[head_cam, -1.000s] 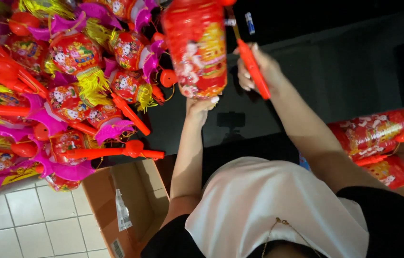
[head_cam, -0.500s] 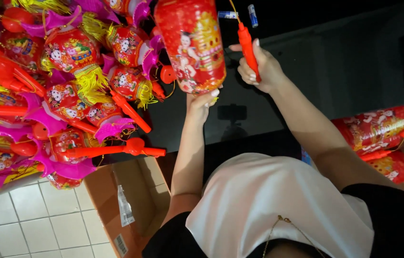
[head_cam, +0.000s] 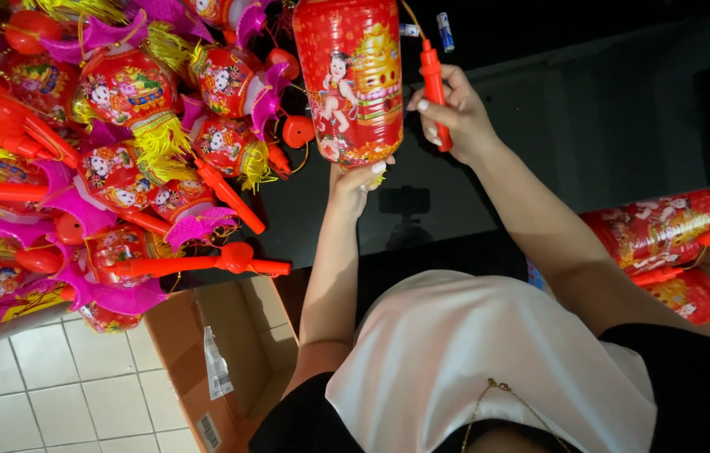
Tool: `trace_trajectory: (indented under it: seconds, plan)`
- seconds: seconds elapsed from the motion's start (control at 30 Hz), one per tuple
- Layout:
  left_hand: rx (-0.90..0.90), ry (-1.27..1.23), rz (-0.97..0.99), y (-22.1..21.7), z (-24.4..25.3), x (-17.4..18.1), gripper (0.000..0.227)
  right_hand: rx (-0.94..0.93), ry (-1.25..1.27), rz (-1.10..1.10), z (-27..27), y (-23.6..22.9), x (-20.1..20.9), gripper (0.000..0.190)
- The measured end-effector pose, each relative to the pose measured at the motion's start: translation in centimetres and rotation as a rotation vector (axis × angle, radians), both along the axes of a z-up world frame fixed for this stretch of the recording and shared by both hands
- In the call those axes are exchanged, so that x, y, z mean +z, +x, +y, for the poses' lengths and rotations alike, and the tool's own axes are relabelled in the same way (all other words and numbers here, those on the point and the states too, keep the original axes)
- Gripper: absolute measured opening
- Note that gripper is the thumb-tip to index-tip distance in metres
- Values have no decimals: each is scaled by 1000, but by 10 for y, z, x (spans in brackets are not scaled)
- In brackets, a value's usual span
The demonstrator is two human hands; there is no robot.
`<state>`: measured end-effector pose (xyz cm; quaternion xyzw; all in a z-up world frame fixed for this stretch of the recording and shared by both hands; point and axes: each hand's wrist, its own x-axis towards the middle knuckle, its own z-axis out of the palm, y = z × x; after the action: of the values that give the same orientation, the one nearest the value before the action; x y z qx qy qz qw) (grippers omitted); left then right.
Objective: Assembling red cylindrical lanterns by attaching plastic handles and strings to the lantern bodies.
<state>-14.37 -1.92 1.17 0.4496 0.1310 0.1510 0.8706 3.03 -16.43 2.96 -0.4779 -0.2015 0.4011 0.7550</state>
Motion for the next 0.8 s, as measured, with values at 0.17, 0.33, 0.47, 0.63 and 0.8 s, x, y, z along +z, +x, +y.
trace_trajectory:
  seconds: [0.17,0.33,0.47,0.63,0.8]
  plan:
    - [-43,4,-75,-1,0,-8,32,-81,-29,-131,3,-2,-1,31]
    - [-41,-23,-88,0,0,0,27,-148,-103,-226,-1,-4,2,43]
    - [-42,-12,-48,-1,-1,1,33,-208,-9,-234,2,-9,8,34]
    - [-47,3,-47,-1,-1,8,33,-223,-151,-198,2,-16,24,46]
    - [-39,19,-30,0,-1,5,32,-164,-137,-176,1,-18,28,45]
